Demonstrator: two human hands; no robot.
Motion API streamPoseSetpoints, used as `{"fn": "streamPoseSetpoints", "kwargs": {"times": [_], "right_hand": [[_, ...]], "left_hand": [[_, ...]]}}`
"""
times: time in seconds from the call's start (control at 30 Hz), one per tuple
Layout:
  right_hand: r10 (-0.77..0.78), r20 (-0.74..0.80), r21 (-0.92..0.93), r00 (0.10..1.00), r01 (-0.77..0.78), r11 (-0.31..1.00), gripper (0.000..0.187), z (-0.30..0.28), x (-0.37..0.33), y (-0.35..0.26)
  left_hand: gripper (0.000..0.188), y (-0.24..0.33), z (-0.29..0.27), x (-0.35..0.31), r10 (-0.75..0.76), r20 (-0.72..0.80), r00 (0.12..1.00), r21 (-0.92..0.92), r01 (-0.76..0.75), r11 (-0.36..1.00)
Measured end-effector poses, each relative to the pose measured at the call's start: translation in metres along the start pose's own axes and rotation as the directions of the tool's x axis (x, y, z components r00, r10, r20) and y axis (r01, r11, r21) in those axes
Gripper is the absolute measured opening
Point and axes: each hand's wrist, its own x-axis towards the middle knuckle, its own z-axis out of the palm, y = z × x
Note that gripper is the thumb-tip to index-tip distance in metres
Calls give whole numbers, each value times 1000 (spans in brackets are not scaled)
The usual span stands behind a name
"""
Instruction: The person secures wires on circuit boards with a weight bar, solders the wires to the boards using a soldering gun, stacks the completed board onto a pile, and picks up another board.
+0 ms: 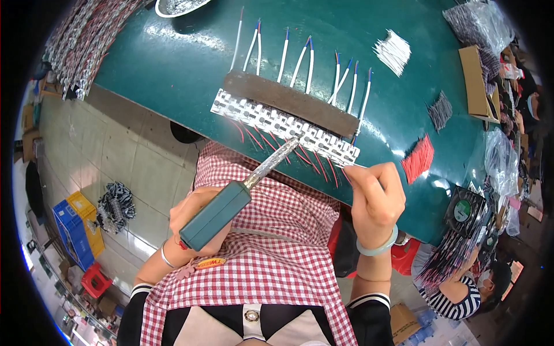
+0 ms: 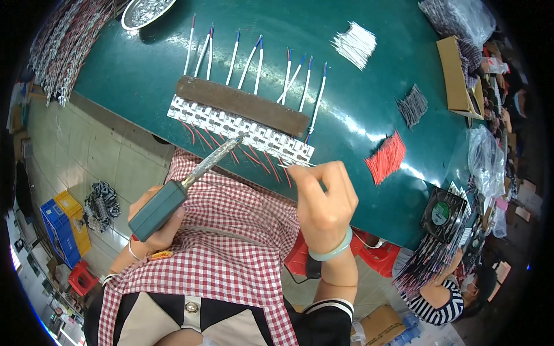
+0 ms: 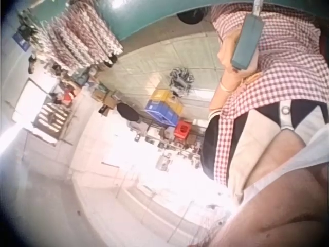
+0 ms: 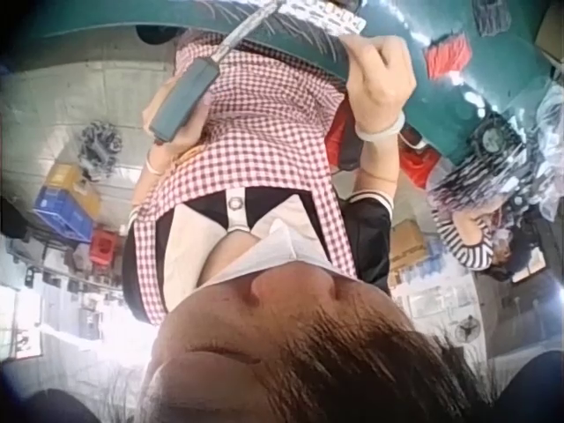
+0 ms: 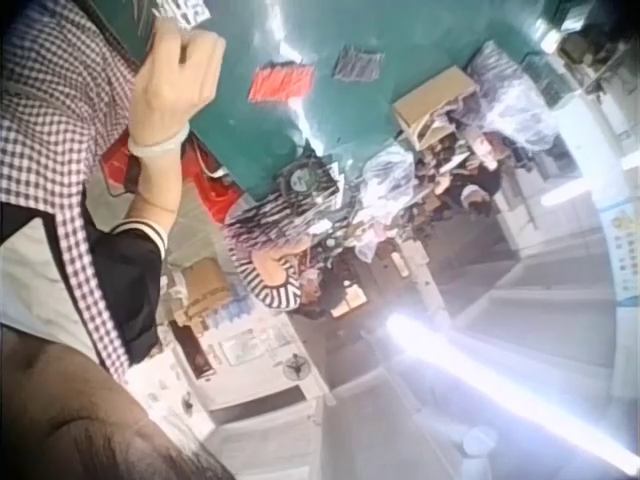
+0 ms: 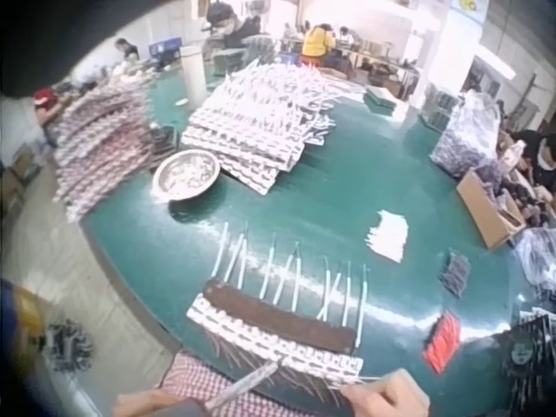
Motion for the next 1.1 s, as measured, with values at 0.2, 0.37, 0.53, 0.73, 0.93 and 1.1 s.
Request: {"fn": "streamPoseSetpoints", "kwargs": {"times": [0.2, 0.37, 0.53, 0.73, 0.93, 1.1], "right_hand": [[-80, -34, 173, 996, 85, 981, 24, 37, 12, 4], [-94, 4, 182, 996, 92, 979, 22, 49, 13, 10], [-105, 53, 148, 993, 96, 984, 25, 50, 15, 11], [-100, 77, 138, 992, 89, 986, 27, 50, 16, 11], [-102, 99, 143, 990, 88, 986, 26, 49, 19, 10], [-103, 106, 139, 989, 88, 986, 25, 48, 20, 9]], "left_hand": [[22, -1, -1, 2, -20, 17, 1000, -25, 21, 999], [22, 0, 0, 1, -36, 24, 999, -19, 36, 999], [21, -2, 3, -1, -47, 6, 999, -35, 47, 998], [19, 0, 1, 2, -69, 35, 997, -36, 70, 997], [20, -1, 1, 3, -73, 53, 996, -43, 75, 996], [19, -3, -3, 1, -90, 86, 992, -38, 93, 995]]}}
